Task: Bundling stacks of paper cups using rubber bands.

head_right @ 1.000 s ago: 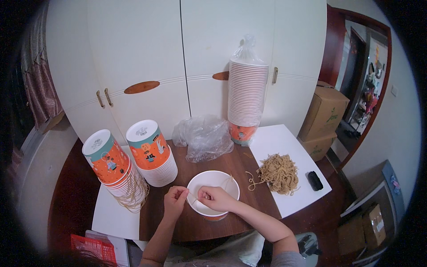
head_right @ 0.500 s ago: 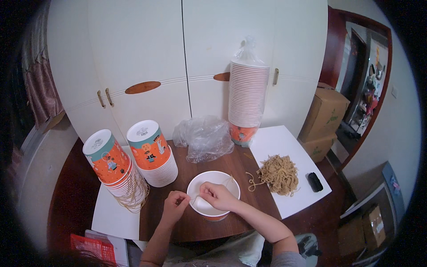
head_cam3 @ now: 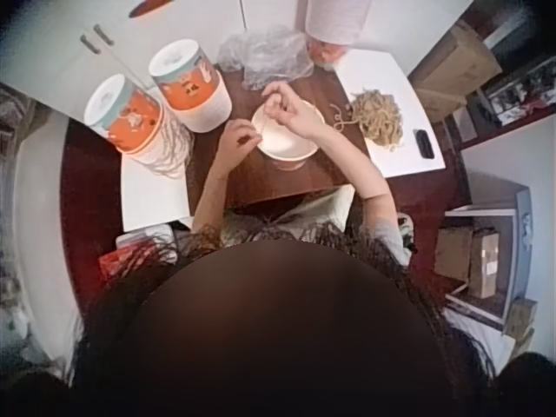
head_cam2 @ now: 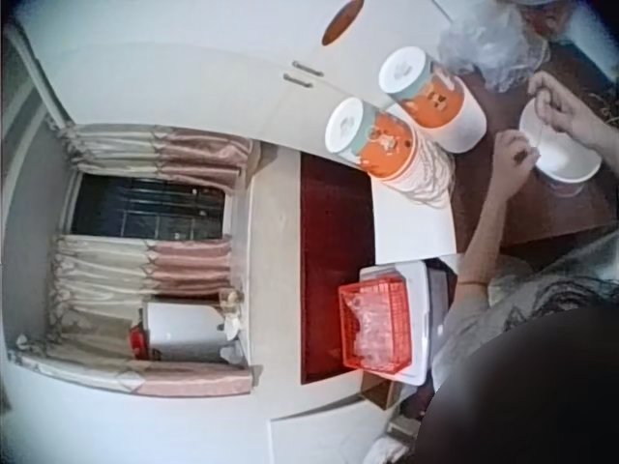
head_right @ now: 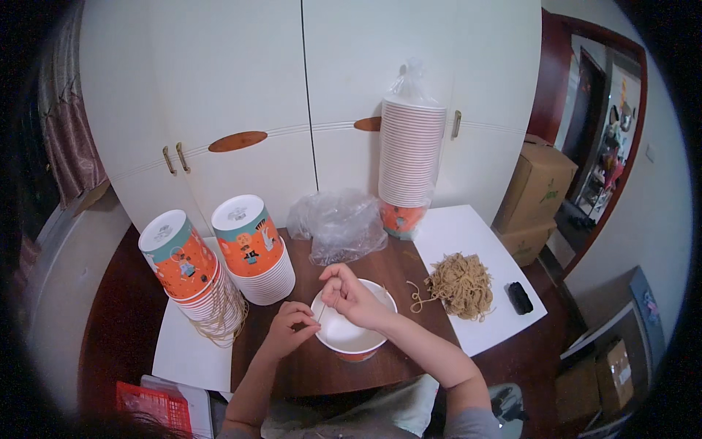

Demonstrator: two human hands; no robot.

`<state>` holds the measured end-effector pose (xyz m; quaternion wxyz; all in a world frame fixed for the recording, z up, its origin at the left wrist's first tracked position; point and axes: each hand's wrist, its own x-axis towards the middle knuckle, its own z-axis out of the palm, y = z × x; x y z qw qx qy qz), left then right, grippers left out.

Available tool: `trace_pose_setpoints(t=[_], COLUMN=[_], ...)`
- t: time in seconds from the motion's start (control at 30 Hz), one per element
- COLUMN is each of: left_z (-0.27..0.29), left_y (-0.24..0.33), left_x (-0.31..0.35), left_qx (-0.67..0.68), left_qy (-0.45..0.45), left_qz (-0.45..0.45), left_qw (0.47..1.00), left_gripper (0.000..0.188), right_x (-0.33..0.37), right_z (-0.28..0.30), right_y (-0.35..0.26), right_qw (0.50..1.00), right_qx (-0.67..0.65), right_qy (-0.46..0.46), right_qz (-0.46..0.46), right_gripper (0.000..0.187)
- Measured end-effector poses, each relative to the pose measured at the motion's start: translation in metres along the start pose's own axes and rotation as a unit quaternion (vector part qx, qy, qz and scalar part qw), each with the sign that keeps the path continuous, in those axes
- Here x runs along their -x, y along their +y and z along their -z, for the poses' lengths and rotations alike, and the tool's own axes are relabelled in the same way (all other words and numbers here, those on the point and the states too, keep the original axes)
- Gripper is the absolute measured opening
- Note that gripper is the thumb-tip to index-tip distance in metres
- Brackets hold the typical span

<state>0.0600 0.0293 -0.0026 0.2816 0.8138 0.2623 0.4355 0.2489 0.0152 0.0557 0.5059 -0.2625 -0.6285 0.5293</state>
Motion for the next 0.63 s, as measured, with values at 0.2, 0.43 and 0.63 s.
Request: trace_pose_setpoints(t=[0.2,0.43,0.63], left_z=[0.001,0.008,-0.001], left_y=[-0.033,-0.018,-0.014], left_x=[0.009,-0.003,-0.008], left_qx=[0.101,-0.010,-0.005], left_qy=[-0.097,-0.137,-0.130], left_qz=[0.025,-0.085,0.347], left_qw=[0.990,0.987,0.929], left_gripper=[0.009,0.012,0.038], right_x=[-0.010,-0.011,0.018], right_z=[0.020,0.014,-0.013], right_y=[-0.008,-0.057,-0.106], right_qw=[0.989,0.941,0.749], right_qx=[-0.145,0.313,0.608], right_qy=[-0.027,-0.106,-0.224], right_qz=[-0.019,0.068,0.140], right_gripper=[0.026,0.010,0.022])
